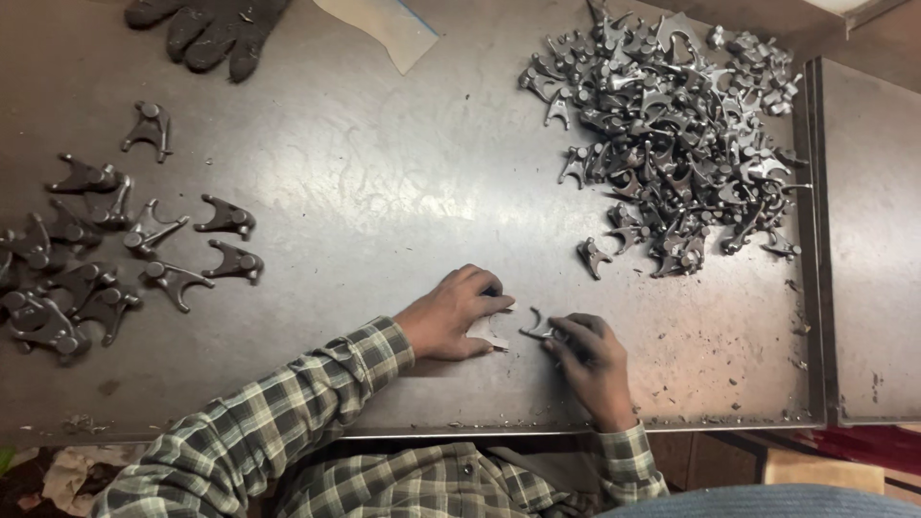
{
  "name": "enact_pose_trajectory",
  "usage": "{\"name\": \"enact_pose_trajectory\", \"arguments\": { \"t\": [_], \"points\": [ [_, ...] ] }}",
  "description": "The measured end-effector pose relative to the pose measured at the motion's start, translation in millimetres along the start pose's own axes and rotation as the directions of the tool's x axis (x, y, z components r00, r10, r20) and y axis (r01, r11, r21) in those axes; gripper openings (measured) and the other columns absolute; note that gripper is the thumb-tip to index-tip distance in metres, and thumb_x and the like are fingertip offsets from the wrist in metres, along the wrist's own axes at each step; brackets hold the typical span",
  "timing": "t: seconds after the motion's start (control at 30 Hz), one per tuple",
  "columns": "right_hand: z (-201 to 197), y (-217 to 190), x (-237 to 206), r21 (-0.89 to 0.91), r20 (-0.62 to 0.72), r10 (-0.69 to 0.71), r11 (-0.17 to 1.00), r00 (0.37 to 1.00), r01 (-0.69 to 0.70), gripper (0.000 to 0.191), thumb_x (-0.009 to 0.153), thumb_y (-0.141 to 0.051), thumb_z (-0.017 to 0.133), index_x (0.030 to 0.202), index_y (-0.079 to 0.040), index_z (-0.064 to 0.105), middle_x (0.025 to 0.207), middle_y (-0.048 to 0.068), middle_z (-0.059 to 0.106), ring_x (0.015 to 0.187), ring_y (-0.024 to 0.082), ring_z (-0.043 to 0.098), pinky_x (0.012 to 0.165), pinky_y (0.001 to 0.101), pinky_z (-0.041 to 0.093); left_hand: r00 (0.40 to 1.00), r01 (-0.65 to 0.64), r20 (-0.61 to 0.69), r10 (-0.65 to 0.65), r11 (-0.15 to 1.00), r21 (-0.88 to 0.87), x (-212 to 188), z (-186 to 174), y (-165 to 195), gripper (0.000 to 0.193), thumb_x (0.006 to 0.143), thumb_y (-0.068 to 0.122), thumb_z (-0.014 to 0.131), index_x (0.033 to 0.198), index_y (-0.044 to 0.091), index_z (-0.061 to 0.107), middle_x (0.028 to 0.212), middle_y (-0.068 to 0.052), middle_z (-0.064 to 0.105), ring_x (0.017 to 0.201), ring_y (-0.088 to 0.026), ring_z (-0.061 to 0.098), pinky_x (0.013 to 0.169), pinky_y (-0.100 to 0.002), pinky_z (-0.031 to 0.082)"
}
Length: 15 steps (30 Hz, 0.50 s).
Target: The person repeatedly picks small metal castings from a pile on a metal table, rubs each against a small abrasive block, and places the finished pieces to the left. The process continues throughout the clip with consistent hand movements and no visible change in the pile size.
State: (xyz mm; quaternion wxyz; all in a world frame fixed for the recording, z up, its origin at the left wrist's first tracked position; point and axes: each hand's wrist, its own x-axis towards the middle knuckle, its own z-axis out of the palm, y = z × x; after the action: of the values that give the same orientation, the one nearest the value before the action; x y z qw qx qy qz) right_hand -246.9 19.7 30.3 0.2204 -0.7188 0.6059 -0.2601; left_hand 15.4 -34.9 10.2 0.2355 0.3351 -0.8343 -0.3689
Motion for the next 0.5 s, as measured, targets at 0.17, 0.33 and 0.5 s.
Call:
{"name": "enact_pose_trajectory", "arguments": {
  "t": [0.17, 0.33, 0.5],
  "points": [
    [9.4, -7.8, -2.6, 0.047, 0.066, -0.089, 0.995, 0.994, 0.086, 0.034, 0.079, -0.008, 0.082, 0.113, -0.006, 0.077, 0.108, 0.011, 0.071, 0.088, 0.021, 0.073, 0.073, 0.0306, 0.059, 1.0, 0.009, -0.002, -0.009, 1.0, 0.0, -0.9, 1.1, 1.5, 0.068, 0.07, 0.027, 0.087, 0.132, 0.01, 0.064, 0.129, -0.011, 0.055, 0.126, -0.031, 0.048, 0.108, -0.044, 0.046],
    [9.8, -7.2, 3.5, 0.032, 0.176, -0.098, 0.995, 0.98, 0.094, 0.034, 0.082, -0.007, 0.08, 0.115, -0.007, 0.074, 0.108, 0.009, 0.07, 0.092, 0.021, 0.071, 0.078, 0.0315, 0.059, 1.0, -0.007, -0.007, 0.007, 1.0, 0.0, -1.4, 1.5, 2.5, 0.069, 0.07, 0.027, 0.087, 0.132, 0.01, 0.064, 0.129, -0.011, 0.055, 0.125, -0.03, 0.049, 0.108, -0.044, 0.046],
    [-16.3, 13.8, 10.2, 0.49, 0.243, 0.085, 0.849, 0.966, -0.198, 0.032, 0.081, -0.012, 0.079, 0.113, -0.01, 0.072, 0.108, 0.006, 0.069, 0.091, 0.02, 0.069, 0.076, 0.0314, 0.061, 1.0, 0.009, 0.015, -0.009, 1.0, 0.006, -2.3, 0.8, -2.8, 0.07, 0.07, 0.028, 0.087, 0.133, 0.01, 0.063, 0.13, -0.011, 0.053, 0.127, -0.031, 0.047, 0.11, -0.045, 0.044]
  ]
}}
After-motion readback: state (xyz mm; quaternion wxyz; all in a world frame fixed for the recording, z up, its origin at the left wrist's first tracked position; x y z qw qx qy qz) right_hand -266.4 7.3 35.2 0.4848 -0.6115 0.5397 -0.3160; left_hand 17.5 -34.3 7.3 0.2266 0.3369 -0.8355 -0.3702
